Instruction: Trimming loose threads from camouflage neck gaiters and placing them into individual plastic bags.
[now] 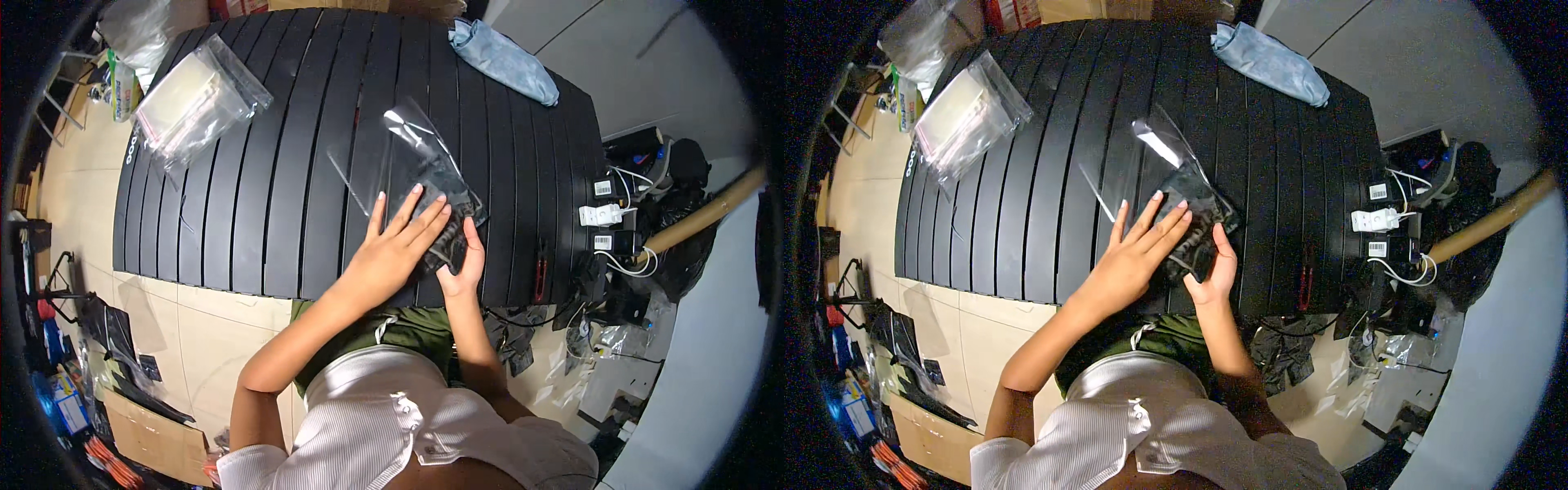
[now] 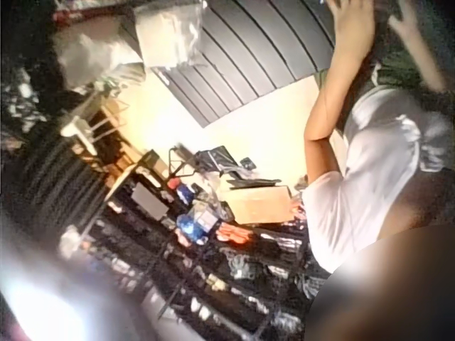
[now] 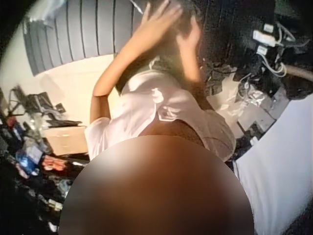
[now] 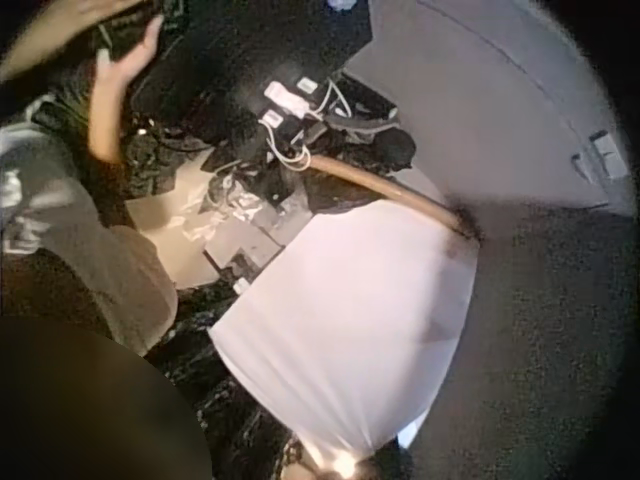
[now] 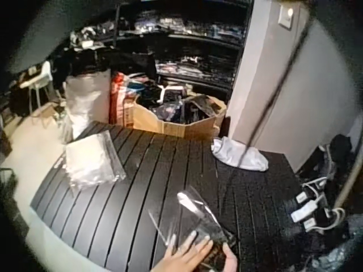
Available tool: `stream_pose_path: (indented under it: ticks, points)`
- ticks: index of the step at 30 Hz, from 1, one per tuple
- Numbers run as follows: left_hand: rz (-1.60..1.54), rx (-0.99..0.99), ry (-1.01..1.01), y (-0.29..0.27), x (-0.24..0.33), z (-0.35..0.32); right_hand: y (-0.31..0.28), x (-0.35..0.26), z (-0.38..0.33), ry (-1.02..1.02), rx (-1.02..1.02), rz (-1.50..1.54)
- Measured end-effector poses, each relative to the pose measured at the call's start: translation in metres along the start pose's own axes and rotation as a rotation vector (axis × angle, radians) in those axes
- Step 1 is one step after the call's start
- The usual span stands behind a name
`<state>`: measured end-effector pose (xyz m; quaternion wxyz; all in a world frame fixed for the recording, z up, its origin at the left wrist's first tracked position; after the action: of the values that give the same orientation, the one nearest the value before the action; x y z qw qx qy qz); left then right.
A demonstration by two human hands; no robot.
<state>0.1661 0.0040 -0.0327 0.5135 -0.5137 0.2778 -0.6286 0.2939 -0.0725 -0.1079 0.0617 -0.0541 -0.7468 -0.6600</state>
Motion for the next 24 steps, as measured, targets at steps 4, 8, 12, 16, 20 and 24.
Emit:
stream_pose_path:
  ticks: [4, 8, 12, 16, 20, 24]
  points:
    - [-0.148, 0.020, -0.024, -0.002, -0.002, -0.004, -0.013, -0.001, -0.001, -0.053, 0.036, 0.012]
    - [-0.204, 0.070, -0.025, 0.000, 0.006, -0.001, -0.013, 0.014, 0.004, -0.082, 0.111, -0.204]
    - [-0.173, 0.053, -0.083, 0.000, 0.002, -0.005, 0.025, 0.042, 0.002, -0.035, 0.305, -0.298]
    - [-0.136, 0.037, -0.051, 0.006, 0.005, -0.008, 0.034, 0.045, -0.007, -0.123, 0.339, -0.362]
    - [-0.175, 0.083, -0.003, 0.009, 0.012, -0.008, 0.023, 0.047, -0.010, -0.023, 0.411, -0.357]
    - [-0.080, 0.080, 0.014, 0.005, 0.016, -0.009, 0.021, 0.045, -0.013, 0.014, 0.378, -0.290]
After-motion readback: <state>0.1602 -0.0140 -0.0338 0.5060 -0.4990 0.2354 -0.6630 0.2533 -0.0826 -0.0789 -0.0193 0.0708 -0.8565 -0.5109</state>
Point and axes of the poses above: each hand's wrist, its own z-axis towards the middle knuckle, its own y-axis out of the palm, x = y × z, the point moved 2 cm from there along z, towards the middle knuckle, and after that the axes turned 14 degrees about y, right-handed, at the moved point
